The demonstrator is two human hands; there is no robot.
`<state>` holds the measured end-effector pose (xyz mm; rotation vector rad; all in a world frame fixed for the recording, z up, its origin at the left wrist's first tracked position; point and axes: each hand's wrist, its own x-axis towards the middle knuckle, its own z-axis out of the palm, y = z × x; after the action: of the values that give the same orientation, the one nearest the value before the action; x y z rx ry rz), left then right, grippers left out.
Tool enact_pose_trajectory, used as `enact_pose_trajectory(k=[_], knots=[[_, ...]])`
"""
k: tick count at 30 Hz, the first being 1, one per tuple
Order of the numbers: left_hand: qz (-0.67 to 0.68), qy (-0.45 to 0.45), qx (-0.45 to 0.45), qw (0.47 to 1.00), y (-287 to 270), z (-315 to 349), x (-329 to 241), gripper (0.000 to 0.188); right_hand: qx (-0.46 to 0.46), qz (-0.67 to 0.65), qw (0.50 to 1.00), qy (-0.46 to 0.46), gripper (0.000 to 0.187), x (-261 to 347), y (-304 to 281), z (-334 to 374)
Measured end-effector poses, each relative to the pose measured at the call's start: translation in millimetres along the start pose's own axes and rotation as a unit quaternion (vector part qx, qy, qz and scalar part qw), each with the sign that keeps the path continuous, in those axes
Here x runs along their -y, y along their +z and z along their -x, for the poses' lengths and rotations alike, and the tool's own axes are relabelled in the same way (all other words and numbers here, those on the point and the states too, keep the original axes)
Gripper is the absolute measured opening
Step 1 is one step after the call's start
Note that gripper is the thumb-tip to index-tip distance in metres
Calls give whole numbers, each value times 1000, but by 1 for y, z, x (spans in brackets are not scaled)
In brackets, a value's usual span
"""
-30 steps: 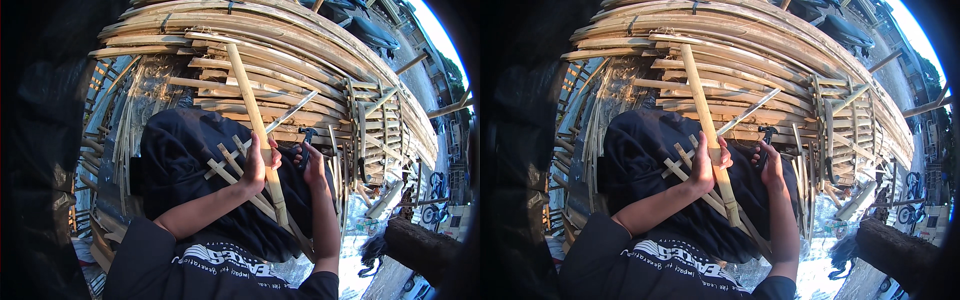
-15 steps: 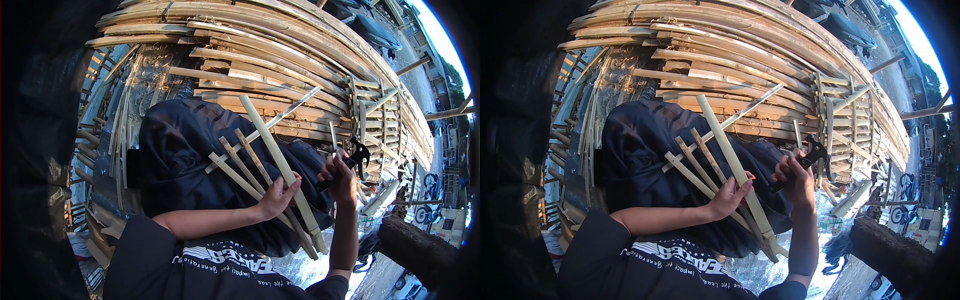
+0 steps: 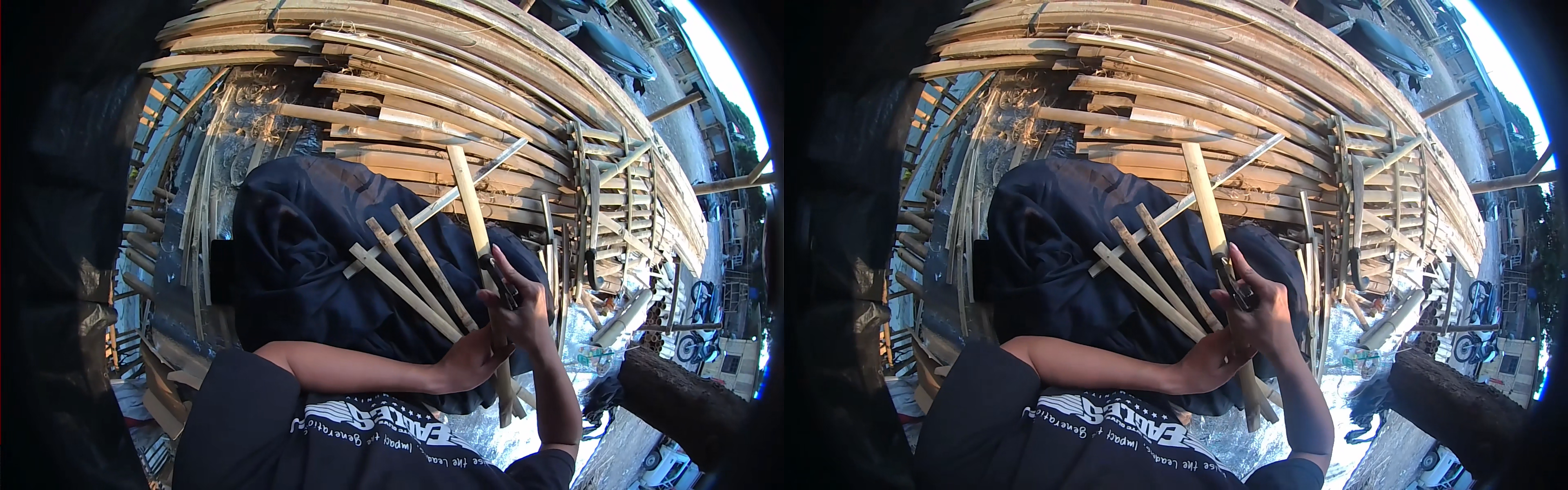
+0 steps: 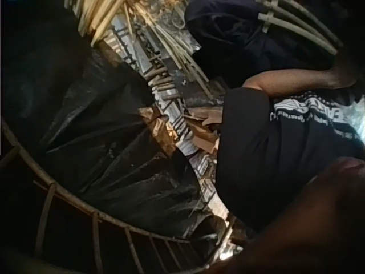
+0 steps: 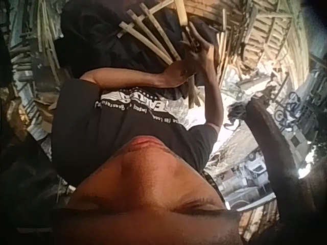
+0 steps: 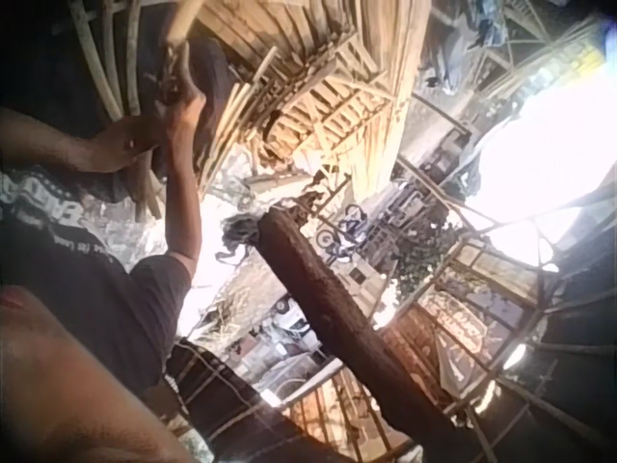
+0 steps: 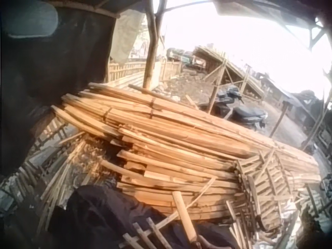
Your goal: The person constructs a bamboo lattice by arranging strips, using a hammer to secure them with small fasteners, and lifting the assembly to check the joints.
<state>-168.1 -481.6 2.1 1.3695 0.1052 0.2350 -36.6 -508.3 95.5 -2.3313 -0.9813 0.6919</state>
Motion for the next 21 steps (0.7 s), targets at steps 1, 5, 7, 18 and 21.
enact_pose_trajectory(k=[1,5,7,18,21], knots=[[-27,-33,19,999,-3,1,-2,39,-22,-9,999,-46,73,-5,5,-1],[-128,-108,202,965,-21,-6,-11,44,-21,118,991,-55,70,-16,11,-8],[-157,-62,242,956,-42,-5,-16,45,-18,150,987,-50,71,-19,9,-11],[-275,-108,138,945,-214,-36,-78,40,42,241,969,-13,74,-24,8,-22],[-306,-70,8,950,-245,-48,-83,34,51,244,968,-18,73,-23,10,-24]])
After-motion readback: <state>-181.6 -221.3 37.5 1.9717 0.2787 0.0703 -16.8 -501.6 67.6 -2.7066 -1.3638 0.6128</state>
